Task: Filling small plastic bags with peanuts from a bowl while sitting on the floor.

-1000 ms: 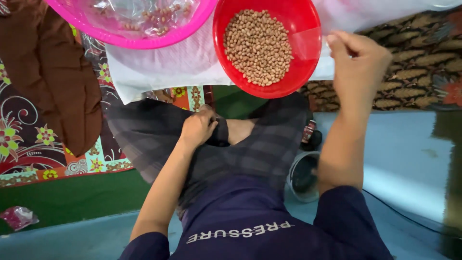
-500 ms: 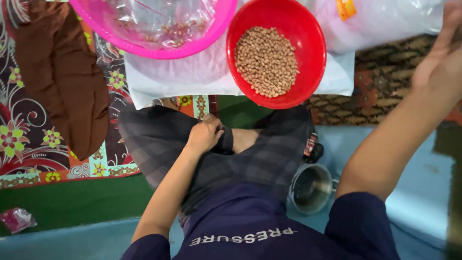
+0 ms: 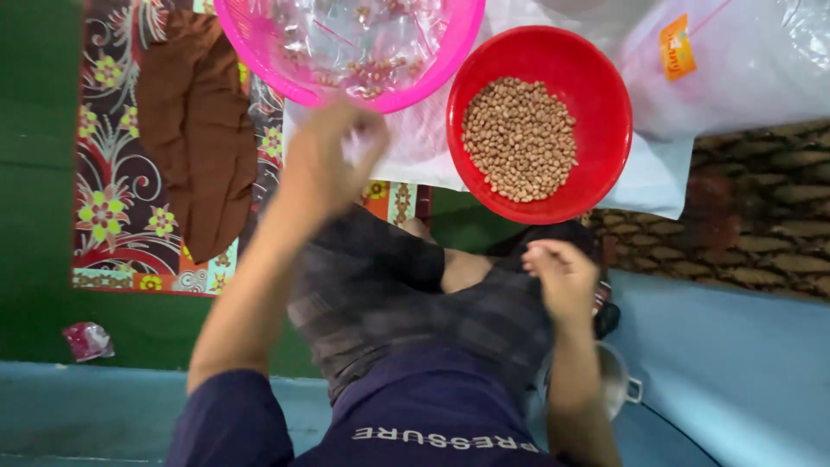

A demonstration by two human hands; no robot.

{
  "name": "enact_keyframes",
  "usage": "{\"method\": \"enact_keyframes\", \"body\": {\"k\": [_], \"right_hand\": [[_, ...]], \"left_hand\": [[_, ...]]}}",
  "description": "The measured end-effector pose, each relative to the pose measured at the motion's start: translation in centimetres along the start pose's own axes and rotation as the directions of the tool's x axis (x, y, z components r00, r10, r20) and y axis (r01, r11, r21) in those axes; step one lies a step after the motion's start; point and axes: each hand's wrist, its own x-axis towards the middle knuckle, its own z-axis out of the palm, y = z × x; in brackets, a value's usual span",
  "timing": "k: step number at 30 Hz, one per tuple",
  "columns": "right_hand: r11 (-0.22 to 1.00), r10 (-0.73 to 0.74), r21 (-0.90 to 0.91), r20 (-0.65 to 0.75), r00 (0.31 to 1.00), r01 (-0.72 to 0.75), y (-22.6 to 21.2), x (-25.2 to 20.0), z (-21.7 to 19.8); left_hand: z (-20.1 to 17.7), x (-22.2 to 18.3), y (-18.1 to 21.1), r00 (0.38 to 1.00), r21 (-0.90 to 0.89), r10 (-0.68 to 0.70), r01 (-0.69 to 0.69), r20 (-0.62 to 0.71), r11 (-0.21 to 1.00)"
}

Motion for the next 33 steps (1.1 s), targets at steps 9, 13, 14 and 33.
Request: {"method": "enact_keyframes", "body": {"k": [9, 13, 14, 33], "right_hand": [[0.836, 0.331, 0.283, 0.422, 0.844, -0.47, 2.2, -6.2, 8.4], [0.838, 0.304, 0.281, 0.471, 0.828, -0.467, 2.9, -6.3, 8.5], [0.837, 0.298, 0.284, 0.48, 0.825, -0.468, 3.1, -6.1, 8.5], [0.713, 0.271, 0.479, 0.485, 0.831, -0.512, 2.5, -3.9, 7.8]], "left_hand": [[2.6, 10.3, -13.2, 0.884, 0.68, -0.441, 0.23, 0.154, 0.697], [2.9, 9.8, -13.2, 0.918, 0.716, -0.33, 0.077, 0.221, 0.694], [2.8, 9.9, -13.3, 0.903, 0.743, -0.339, 0.034, 0.263, 0.668], [-4.2, 7.7, -3.9, 1.0, 0.364, 0.025, -0.018, -0.014, 0.931]]}}
